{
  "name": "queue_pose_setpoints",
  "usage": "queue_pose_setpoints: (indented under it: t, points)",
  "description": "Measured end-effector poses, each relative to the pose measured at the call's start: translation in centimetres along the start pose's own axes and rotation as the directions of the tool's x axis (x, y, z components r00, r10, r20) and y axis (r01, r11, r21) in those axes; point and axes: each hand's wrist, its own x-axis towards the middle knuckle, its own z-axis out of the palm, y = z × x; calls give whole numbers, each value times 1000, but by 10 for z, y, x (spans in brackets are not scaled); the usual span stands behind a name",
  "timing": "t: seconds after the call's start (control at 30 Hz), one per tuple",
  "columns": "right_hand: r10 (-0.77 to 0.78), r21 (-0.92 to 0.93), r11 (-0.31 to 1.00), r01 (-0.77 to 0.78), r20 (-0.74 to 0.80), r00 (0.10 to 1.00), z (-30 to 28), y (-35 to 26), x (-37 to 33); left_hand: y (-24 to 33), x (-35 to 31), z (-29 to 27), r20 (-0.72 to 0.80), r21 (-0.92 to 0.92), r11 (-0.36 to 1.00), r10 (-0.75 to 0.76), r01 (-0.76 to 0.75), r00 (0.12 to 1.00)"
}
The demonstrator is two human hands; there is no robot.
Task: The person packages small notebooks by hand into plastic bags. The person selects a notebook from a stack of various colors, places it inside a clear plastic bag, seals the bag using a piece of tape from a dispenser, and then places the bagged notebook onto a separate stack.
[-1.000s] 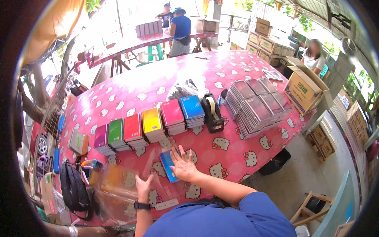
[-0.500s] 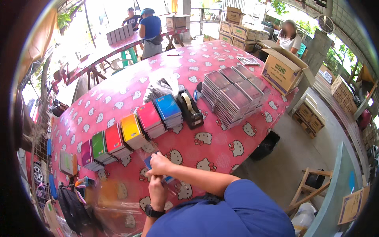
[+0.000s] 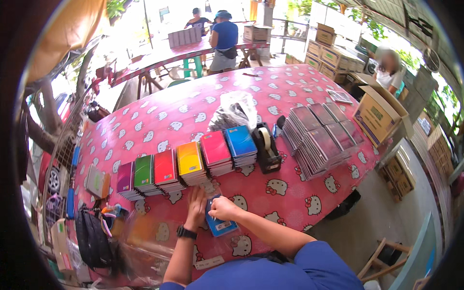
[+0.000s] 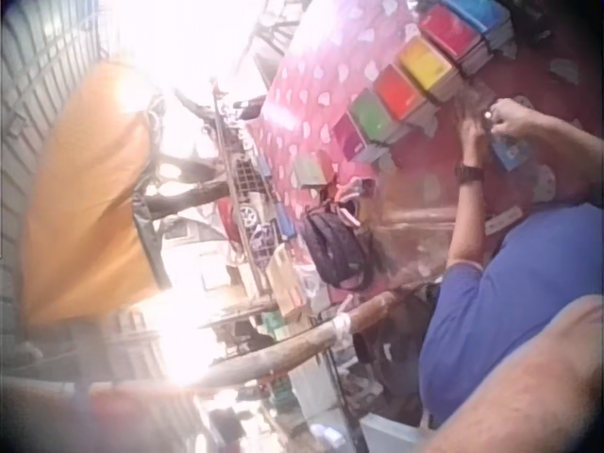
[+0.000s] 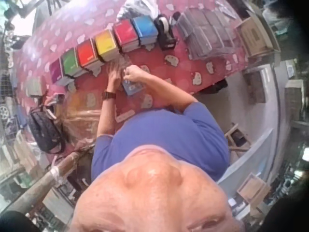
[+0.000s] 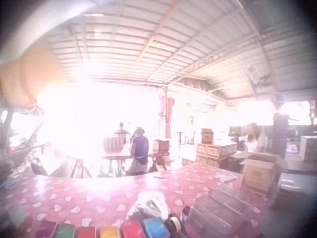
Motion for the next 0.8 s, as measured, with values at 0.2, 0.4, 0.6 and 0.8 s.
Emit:
queue_pose_setpoints:
  t: [0.2,0.4,0.6,0.8]
  points:
    - [50,126,991,-53,25,998,-11,-5,-5,25,-42,-13,-322,37,998,65,-56,944]
    - [-123,123,987,107,130,984,-24,4,-11,53,-73,6,-122,36,998,-52,57,991]
    - [-148,-390,891,233,237,960,-40,4,-46,37,-70,0,-47,60,994,-88,91,995]
    - [69,-384,923,14,203,977,-34,8,-42,30,-72,10,131,-10,994,-104,106,986]
